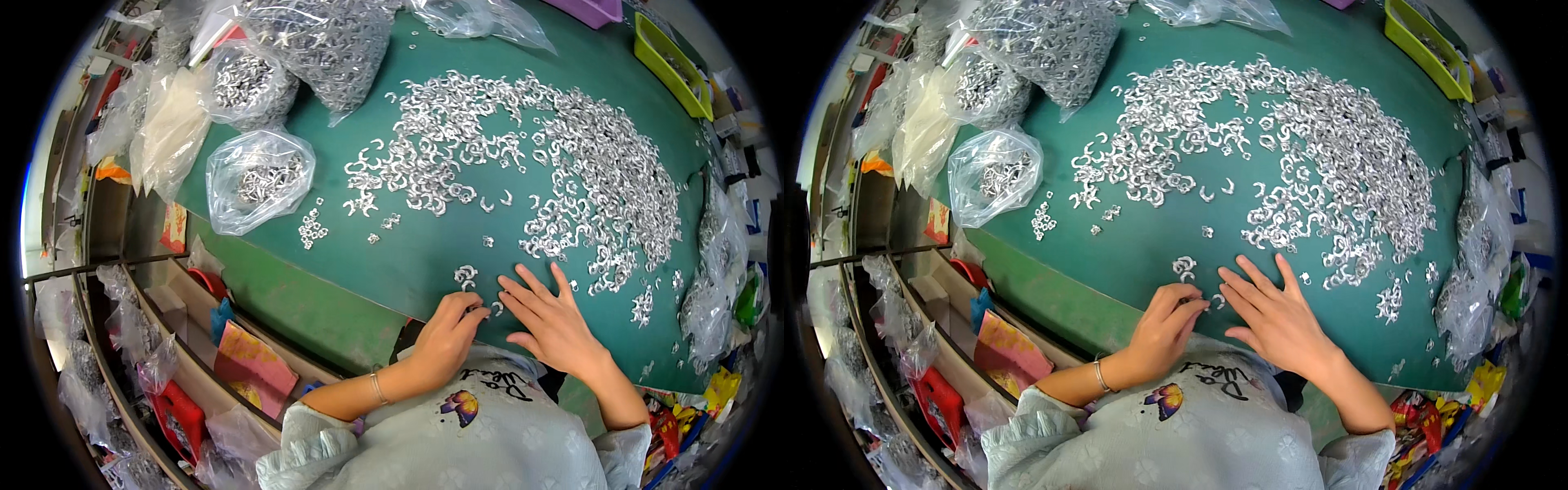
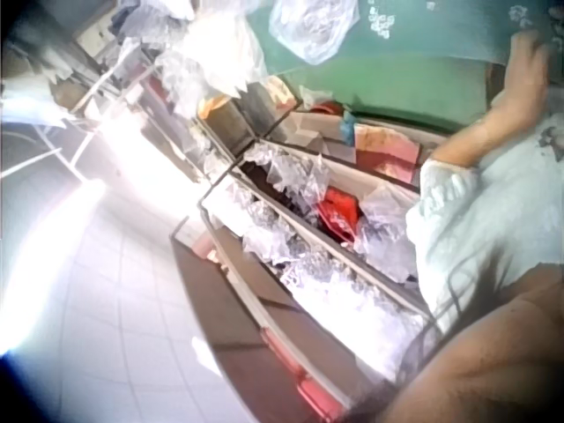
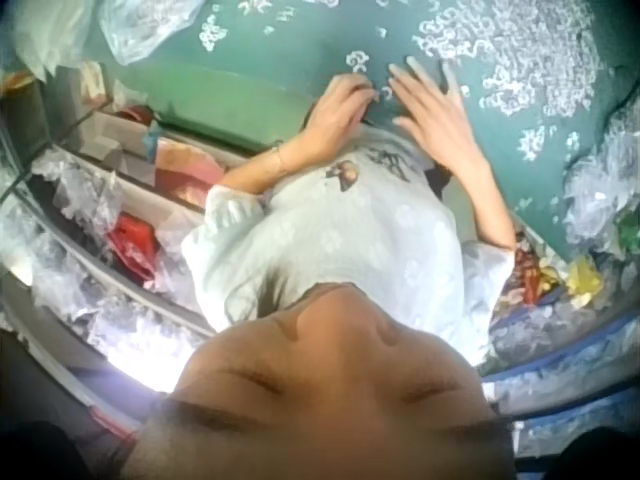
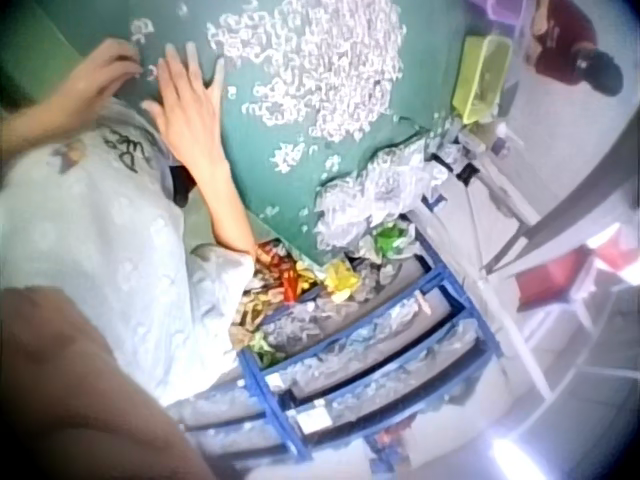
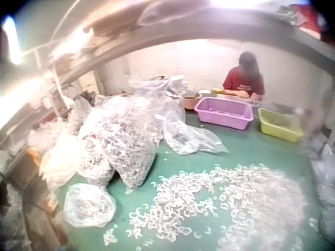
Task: The person sorts and organizes small crescent-shaped and star-shaped metal components on a workbench by hand.
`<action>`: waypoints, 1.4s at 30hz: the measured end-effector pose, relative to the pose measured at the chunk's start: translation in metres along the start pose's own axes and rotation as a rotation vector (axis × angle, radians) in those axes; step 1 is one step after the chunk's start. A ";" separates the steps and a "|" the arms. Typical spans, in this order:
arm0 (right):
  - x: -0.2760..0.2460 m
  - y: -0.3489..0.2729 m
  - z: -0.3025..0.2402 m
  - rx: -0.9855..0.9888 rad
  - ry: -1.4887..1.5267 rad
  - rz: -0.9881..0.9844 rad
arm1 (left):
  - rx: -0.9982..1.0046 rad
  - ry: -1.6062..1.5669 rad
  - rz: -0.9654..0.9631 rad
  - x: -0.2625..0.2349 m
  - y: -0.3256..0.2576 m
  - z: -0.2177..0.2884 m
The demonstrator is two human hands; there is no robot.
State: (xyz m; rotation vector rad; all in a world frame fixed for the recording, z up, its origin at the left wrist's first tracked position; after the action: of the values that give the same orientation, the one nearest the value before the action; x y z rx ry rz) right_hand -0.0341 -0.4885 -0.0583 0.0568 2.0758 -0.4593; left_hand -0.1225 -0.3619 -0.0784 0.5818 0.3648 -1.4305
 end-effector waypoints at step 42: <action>-0.005 0.021 0.002 0.060 -0.041 0.224 | -0.120 0.240 0.019 -0.014 0.002 -0.009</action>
State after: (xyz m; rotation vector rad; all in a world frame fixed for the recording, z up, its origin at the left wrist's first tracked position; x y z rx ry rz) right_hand -0.0253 -0.4691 -0.0611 0.3103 1.9873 -0.3817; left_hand -0.1216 -0.3453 -0.0781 0.6583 0.6294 -1.3136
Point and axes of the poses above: each hand's wrist, its own y-axis towards the middle knuckle, its own x-axis out of the palm, z = x × y, the point moved 6 cm from there along y, towards the middle knuckle, and after that the axes turned 8 degrees about -z, right-handed, at the moved point
